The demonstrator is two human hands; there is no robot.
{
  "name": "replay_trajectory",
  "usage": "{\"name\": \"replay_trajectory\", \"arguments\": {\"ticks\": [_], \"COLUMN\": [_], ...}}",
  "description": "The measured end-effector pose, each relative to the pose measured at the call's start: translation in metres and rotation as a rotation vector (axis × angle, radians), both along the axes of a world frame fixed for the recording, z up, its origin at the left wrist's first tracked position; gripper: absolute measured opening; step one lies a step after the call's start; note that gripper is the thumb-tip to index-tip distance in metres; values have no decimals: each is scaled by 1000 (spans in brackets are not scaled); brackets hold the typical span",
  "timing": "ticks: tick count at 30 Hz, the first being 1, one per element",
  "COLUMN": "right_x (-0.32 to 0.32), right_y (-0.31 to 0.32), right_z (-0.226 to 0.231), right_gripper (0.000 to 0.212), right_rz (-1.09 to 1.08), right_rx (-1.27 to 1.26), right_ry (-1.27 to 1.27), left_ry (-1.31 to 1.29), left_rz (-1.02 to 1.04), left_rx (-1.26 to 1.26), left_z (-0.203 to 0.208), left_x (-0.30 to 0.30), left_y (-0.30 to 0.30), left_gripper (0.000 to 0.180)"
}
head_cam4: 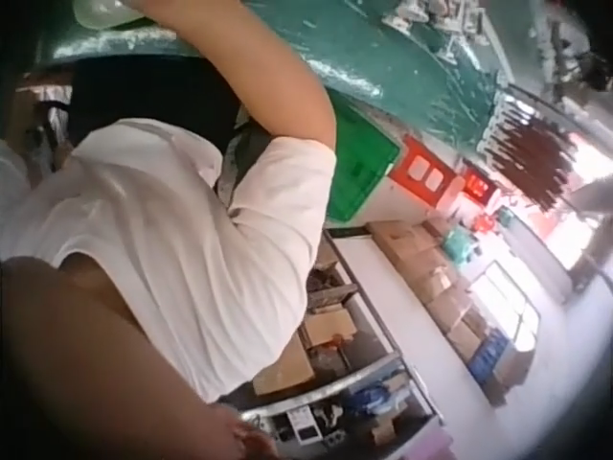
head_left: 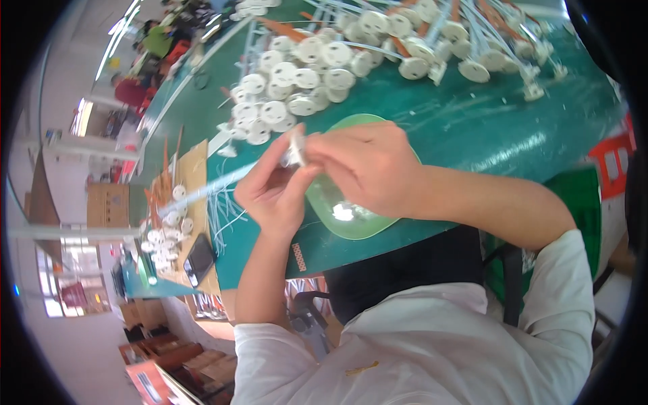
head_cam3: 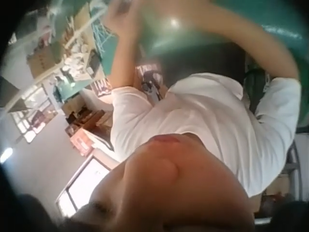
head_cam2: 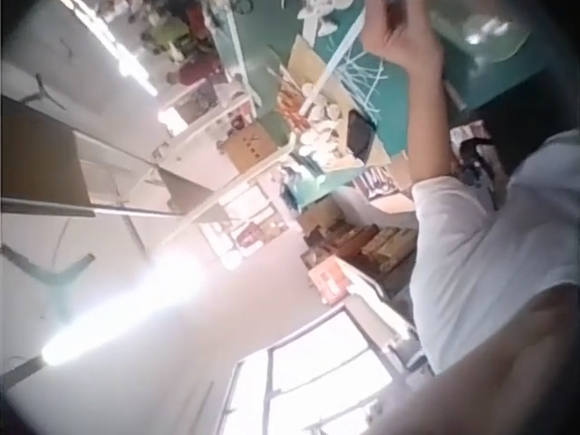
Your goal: Assembling LED light components by attaching light strips to plastic bases.
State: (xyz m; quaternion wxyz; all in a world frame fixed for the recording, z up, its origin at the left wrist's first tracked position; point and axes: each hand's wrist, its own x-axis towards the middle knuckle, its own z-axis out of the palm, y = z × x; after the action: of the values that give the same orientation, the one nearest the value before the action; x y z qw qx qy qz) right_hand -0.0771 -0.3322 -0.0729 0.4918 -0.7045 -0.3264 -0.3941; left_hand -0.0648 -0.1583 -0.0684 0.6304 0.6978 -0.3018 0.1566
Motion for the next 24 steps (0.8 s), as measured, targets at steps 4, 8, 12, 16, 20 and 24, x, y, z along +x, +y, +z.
{"name": "replay_trajectory", "arguments": {"ticks": [4, 8, 12, 16, 20, 24], "right_x": [0, 4, 6, 8, 11, 9], "right_y": [-6, -26, -18, -17, -17, -18], "right_z": [11, 14, 16, 13, 10, 11], "right_gripper": [20, 20, 17, 13, 11, 10], "right_rz": [-92, -179, -130, -78, -5, 26], "right_rx": [-51, -119, -147, -230, -238, -248], "right_ry": [23, 1, 45, -30, -50, -51], "left_ry": [119, 182, 110, 197, 145, 42], "left_rz": [-13, 223, 665, 949, 995, 1133], "left_rx": [118, 349, 759, 1177, 1358, 1434], "left_z": [37, 83, 112, 122, 97, 97], "left_x": [4, 23, 31, 11, 6, 12], "left_y": [6, 80, 224, 301, 349, 317], "left_gripper": [37, 29, 30, 33, 35, 37]}}
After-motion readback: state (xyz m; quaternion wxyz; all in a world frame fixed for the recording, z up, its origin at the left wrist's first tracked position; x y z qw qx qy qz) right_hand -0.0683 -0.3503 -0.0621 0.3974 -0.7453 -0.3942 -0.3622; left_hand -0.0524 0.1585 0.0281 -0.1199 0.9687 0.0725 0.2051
